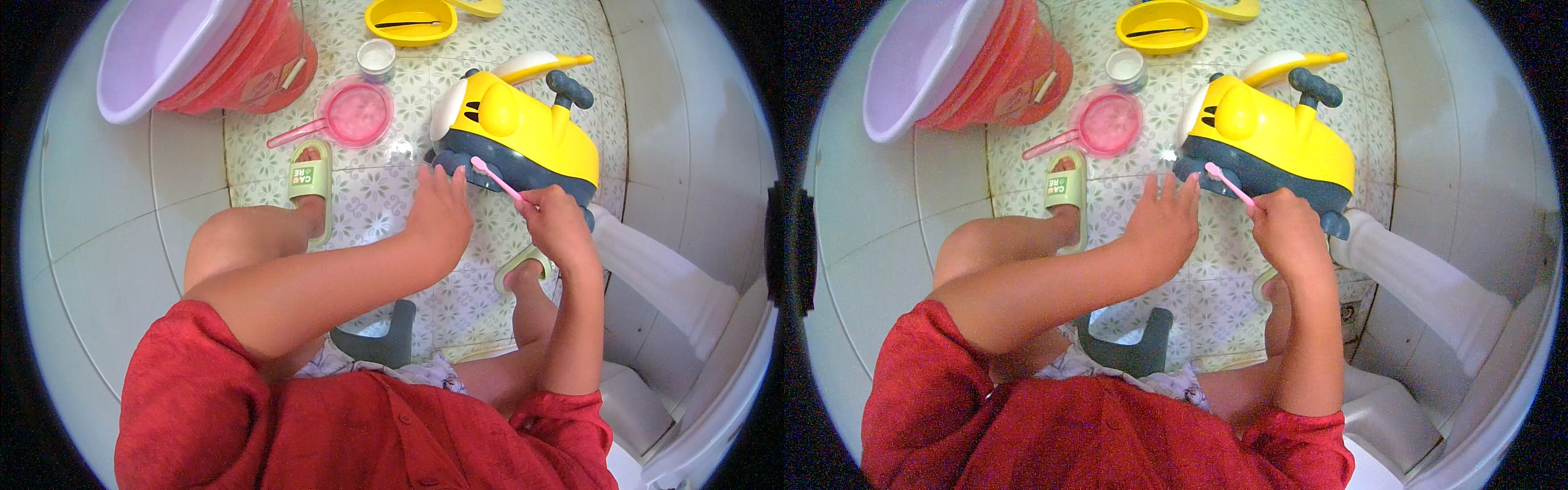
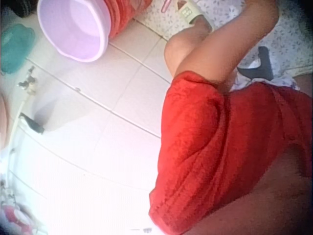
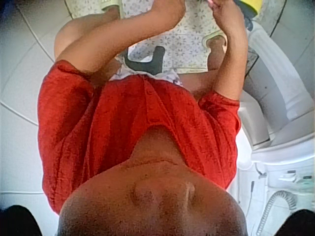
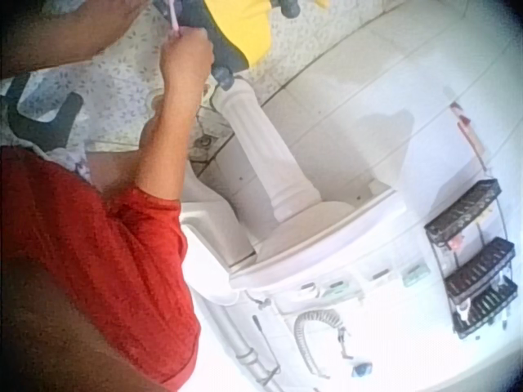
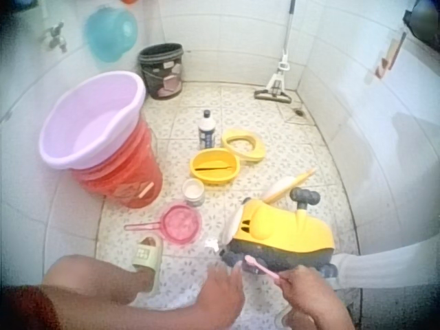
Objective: The person cleans a plastic potty chair by scrubbing its bottom base with a toothbrush, turning it over, and scrubbing the top and side surfaces.
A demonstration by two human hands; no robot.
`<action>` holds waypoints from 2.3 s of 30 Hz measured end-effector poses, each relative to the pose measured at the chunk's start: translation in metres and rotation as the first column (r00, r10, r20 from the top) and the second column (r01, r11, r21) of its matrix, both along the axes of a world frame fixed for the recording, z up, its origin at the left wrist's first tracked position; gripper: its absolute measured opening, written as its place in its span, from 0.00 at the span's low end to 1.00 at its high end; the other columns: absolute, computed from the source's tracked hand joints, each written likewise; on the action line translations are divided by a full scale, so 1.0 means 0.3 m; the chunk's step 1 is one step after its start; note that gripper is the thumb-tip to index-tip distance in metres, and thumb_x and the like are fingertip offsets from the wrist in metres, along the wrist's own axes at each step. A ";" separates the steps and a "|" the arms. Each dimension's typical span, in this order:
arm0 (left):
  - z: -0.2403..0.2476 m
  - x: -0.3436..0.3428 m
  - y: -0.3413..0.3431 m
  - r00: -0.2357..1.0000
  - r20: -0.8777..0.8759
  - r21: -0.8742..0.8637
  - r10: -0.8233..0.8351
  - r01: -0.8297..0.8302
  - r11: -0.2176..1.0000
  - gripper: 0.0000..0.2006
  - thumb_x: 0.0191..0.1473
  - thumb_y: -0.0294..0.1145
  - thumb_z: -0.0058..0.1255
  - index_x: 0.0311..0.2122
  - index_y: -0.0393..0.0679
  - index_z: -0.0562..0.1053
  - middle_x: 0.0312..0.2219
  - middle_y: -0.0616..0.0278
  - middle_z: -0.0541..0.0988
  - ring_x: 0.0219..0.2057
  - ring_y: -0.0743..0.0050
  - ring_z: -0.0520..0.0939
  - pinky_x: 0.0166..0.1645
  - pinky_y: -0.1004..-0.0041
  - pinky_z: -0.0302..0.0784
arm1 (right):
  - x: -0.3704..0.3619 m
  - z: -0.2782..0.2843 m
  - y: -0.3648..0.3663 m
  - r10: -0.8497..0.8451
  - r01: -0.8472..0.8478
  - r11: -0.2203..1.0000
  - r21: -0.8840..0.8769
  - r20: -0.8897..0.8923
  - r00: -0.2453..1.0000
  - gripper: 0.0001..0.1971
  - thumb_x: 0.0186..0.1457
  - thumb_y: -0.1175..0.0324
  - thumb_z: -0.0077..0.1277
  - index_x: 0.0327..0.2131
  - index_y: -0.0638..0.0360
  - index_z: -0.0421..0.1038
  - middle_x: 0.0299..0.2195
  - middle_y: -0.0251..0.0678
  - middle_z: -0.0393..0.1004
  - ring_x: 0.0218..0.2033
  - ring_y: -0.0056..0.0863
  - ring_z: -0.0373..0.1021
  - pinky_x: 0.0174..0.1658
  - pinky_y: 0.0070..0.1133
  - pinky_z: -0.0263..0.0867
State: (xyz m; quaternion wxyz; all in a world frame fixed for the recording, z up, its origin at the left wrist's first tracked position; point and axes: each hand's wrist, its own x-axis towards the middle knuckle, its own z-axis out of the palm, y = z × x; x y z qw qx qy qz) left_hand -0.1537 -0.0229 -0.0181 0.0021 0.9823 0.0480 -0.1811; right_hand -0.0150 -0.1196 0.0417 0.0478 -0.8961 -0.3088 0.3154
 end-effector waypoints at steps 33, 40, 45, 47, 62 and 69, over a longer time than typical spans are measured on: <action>-0.013 -0.066 -0.006 0.931 -0.254 -0.482 0.263 -0.357 0.800 0.40 0.47 0.33 0.50 0.61 0.28 0.44 0.62 0.41 0.45 0.63 0.43 0.49 0.62 0.49 0.50 | -0.233 -0.142 -0.062 0.186 -0.188 0.982 0.006 0.100 0.977 0.39 0.42 0.80 0.47 0.61 0.64 0.46 0.23 0.52 0.73 0.24 0.49 0.72 0.30 0.38 0.68; -0.001 -0.034 -0.006 0.926 -0.267 -0.498 0.268 -0.371 0.784 0.40 0.48 0.35 0.51 0.61 0.29 0.45 0.62 0.41 0.47 0.63 0.43 0.50 0.62 0.46 0.50 | -0.227 -0.196 -0.066 0.204 -0.220 0.973 0.065 0.194 0.960 0.41 0.43 0.78 0.49 0.62 0.65 0.42 0.22 0.51 0.72 0.22 0.48 0.72 0.27 0.37 0.69; 0.017 -0.012 0.018 0.900 -0.323 -0.528 0.293 -0.428 0.734 0.39 0.48 0.35 0.49 0.60 0.28 0.48 0.62 0.41 0.48 0.63 0.43 0.51 0.61 0.45 0.51 | -0.311 -0.211 -0.083 0.206 -0.213 0.974 0.070 0.096 0.974 0.43 0.43 0.77 0.49 0.63 0.61 0.39 0.25 0.51 0.72 0.24 0.46 0.72 0.27 0.36 0.68; 0.023 -0.023 0.024 0.912 -0.315 -0.497 0.265 -0.396 0.772 0.38 0.48 0.35 0.48 0.61 0.28 0.48 0.62 0.41 0.48 0.63 0.43 0.52 0.61 0.45 0.51 | -0.313 -0.214 -0.085 0.235 -0.257 0.960 0.113 0.173 0.956 0.44 0.43 0.78 0.49 0.63 0.60 0.39 0.25 0.50 0.72 0.24 0.45 0.72 0.26 0.36 0.68; 0.003 -0.031 0.011 0.925 -0.246 -0.412 0.289 -0.370 0.833 0.36 0.48 0.30 0.45 0.61 0.28 0.47 0.62 0.42 0.48 0.62 0.44 0.53 0.61 0.45 0.50 | -0.241 -0.179 -0.079 0.164 -0.190 0.968 0.166 0.155 0.974 0.40 0.43 0.81 0.46 0.61 0.66 0.43 0.22 0.50 0.72 0.22 0.45 0.71 0.25 0.35 0.67; 0.004 -0.048 -0.005 0.949 -0.138 -0.411 0.282 -0.314 0.856 0.36 0.46 0.28 0.45 0.60 0.27 0.49 0.62 0.42 0.50 0.62 0.44 0.55 0.60 0.45 0.50 | -0.287 -0.161 -0.093 0.182 -0.191 0.979 0.075 0.118 0.976 0.41 0.43 0.80 0.47 0.62 0.67 0.41 0.22 0.51 0.72 0.22 0.46 0.71 0.26 0.35 0.68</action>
